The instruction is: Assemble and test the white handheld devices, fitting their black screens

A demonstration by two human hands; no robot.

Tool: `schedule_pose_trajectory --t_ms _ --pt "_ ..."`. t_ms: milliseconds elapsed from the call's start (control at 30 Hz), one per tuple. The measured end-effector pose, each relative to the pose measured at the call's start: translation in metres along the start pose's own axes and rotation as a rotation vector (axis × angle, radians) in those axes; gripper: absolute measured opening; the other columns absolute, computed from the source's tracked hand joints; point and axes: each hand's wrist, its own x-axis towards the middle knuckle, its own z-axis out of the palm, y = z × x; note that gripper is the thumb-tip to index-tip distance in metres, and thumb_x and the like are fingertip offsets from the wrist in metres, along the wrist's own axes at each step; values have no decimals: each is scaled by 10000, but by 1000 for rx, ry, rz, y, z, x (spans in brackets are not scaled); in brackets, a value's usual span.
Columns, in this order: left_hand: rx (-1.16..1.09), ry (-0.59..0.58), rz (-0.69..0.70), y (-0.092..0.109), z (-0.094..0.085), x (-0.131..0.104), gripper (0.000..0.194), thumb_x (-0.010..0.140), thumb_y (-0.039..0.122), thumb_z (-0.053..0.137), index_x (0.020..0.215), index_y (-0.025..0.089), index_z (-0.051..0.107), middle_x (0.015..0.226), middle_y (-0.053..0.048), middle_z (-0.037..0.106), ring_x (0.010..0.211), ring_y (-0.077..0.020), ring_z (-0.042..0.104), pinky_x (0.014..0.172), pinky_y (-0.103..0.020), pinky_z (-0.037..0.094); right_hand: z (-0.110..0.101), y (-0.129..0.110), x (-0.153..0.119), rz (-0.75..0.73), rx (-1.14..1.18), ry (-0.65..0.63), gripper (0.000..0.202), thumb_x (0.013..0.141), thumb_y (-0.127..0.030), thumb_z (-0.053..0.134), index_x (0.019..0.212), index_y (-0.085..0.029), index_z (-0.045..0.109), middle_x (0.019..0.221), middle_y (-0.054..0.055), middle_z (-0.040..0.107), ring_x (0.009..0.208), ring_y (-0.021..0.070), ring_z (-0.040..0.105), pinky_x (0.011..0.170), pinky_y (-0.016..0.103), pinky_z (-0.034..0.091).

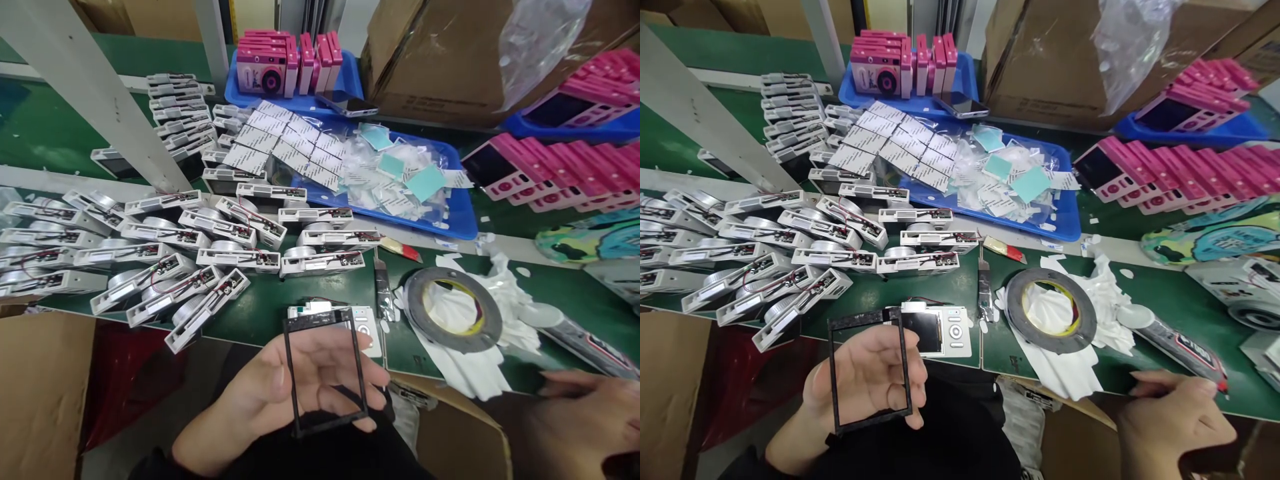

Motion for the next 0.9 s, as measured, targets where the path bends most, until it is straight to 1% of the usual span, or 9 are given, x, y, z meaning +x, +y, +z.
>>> schedule_pose_trajectory --t_ms 67,133,233,367,567,733,800,867,900 --pt "-19 -17 11 1 1 1 725 795 619 881 1366 201 720 1211 -141 768 1052 -226 744 917 -319 609 6 -8 -4 -141 -30 202 492 729 -840 397 676 -379 563 625 78 438 416 231 317 407 362 173" --pt "-34 -63 42 2 2 2 636 854 571 855 1372 226 724 1213 -113 780 1070 -187 747 937 -271 603 11 -16 -9 -238 -66 295 489 737 -807 418 612 -358 567 662 101 481 445 237 345 412 376 191" --pt "-57 -121 84 2 4 3 572 924 508 812 1411 229 698 1251 -91 785 1128 -147 747 993 -235 590 17 -24 -16 -303 -85 331 509 751 -796 411 553 -348 547 644 115 486 479 246 364 427 379 205" --pt "-84 -120 83 0 4 1 587 916 499 825 1409 206 698 1263 -107 788 1142 -158 756 1002 -245 596 21 -26 -15 -342 -78 356 518 748 -798 400 526 -348 527 595 117 464 492 256 368 437 375 203" --pt "-79 -135 75 -1 3 -2 607 924 505 817 1424 188 683 1299 -115 775 1164 -153 748 1025 -238 582 17 -11 -2 -406 -51 380 519 773 -788 407 527 -354 549 576 125 492 519 287 450 425 383 228" --pt "-30 -135 55 0 0 -2 604 924 545 799 1410 201 697 1249 -107 785 1118 -157 761 983 -247 604 14 6 14 -453 -23 412 585 841 -808 436 590 -311 616 559 81 518 497 232 458 415 353 269" --pt "139 -68 90 5 4 -4 579 923 543 798 1406 238 708 1214 -108 790 1077 -184 777 946 -267 620 16 12 26 -477 14 450 638 937 -799 442 659 -253 620 546 10 486 491 166 438 447 313 350" --pt "531 44 183 13 12 -7 561 916 473 824 1436 311 689 1265 -97 769 1113 -214 771 990 -308 614 17 19 39 -494 55 487 604 1020 -728 495 765 -198 632 594 -43 506 510 111 450 507 266 431" --pt "818 108 247 18 18 -9 591 897 422 852 1454 341 672 1322 -89 740 1160 -225 754 1042 -327 599 18 23 45 -503 73 506 552 1042 -671 532 830 -174 645 648 -47 545 535 97 486 538 252 465"
